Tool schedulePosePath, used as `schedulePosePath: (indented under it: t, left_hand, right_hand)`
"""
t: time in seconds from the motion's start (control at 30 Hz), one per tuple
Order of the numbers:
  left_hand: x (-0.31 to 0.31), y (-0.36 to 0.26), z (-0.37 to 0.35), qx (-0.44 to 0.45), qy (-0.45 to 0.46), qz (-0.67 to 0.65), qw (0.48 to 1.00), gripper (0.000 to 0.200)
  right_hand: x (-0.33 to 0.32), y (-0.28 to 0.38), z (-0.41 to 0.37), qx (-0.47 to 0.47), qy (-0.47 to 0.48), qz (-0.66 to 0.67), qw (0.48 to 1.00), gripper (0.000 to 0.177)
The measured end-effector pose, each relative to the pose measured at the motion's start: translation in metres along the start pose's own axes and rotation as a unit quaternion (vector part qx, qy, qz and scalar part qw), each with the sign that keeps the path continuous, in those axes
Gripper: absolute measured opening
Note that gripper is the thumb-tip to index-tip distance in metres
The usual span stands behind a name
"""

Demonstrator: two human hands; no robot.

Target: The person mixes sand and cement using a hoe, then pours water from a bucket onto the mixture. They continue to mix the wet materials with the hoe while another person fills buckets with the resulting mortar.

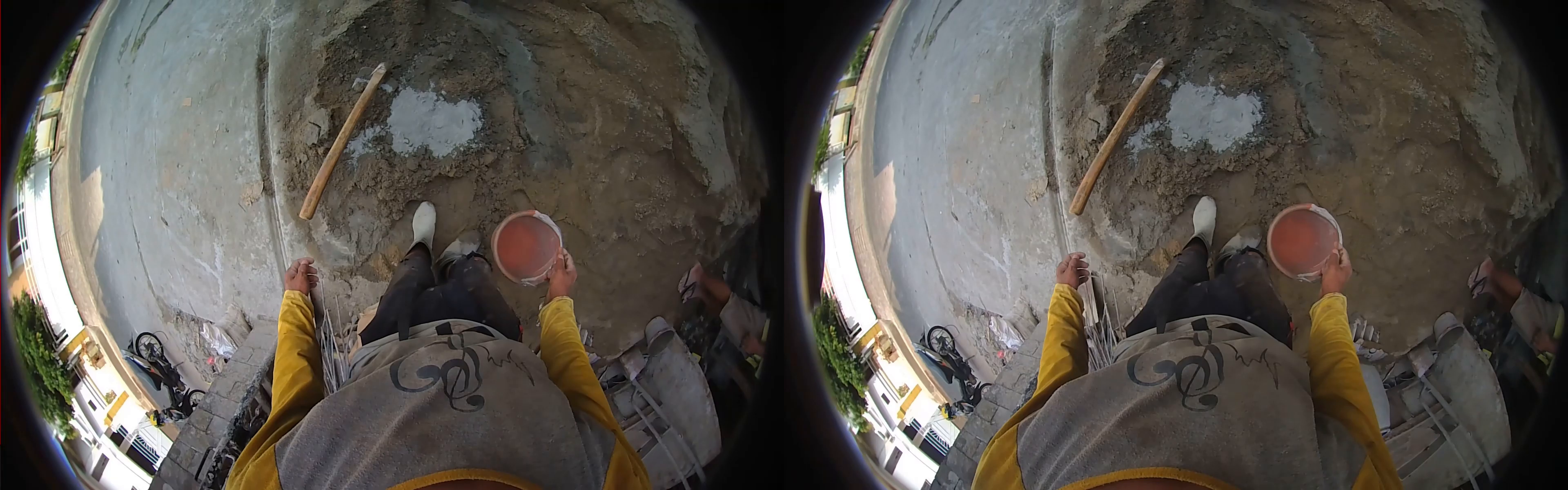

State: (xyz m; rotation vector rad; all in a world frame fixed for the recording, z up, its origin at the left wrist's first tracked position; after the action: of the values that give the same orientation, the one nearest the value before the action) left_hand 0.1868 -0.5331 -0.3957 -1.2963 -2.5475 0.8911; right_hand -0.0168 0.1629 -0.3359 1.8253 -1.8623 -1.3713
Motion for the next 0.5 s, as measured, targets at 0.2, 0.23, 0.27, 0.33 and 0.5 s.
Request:
schedulePosePath:
  t: [0.2, 0.23, 0.27, 0.33, 0.5]
  left_hand:
    - [0.017, -0.061, 0.029, 0.042, -0.032, -0.037, 0.998, 0.037]
    - [0.020, -0.075, 0.036, 0.062, -0.044, -0.018, 0.997, 0.040]
    - [0.025, -0.090, 0.042, 0.083, -0.057, 0.001, 0.995, 0.043]
    - [0.043, -0.109, 0.057, 0.084, -0.047, 0.042, 0.994, 0.046]
    - [0.107, -0.136, 0.048, 0.037, -0.014, 0.128, 0.991, 0.044]
  right_hand:
    - [-0.009, 0.004, 0.020, -0.067, -0.049, -0.115, 0.990, 0.035]
    - [-0.008, 0.008, 0.020, -0.067, -0.049, -0.117, 0.990, 0.035]
    - [-0.001, 0.019, 0.020, -0.097, -0.032, -0.115, 0.988, 0.034]
    - [0.012, 0.037, 0.019, -0.128, -0.018, -0.116, 0.985, 0.034]
    - [0.067, 0.076, 0.043, -0.226, 0.049, -0.241, 0.942, 0.034]
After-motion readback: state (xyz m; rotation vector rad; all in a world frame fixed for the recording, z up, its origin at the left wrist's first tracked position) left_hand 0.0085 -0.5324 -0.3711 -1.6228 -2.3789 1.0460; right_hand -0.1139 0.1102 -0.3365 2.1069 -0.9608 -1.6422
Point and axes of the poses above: each hand's wrist, its own z-axis towards the middle knuckle, its own x-axis out of the palm, y = z × x, the point moved 10 cm from there along z, towards the middle knuckle, and after that the axes turned 8 degrees about -z, right-handed, at the moved point
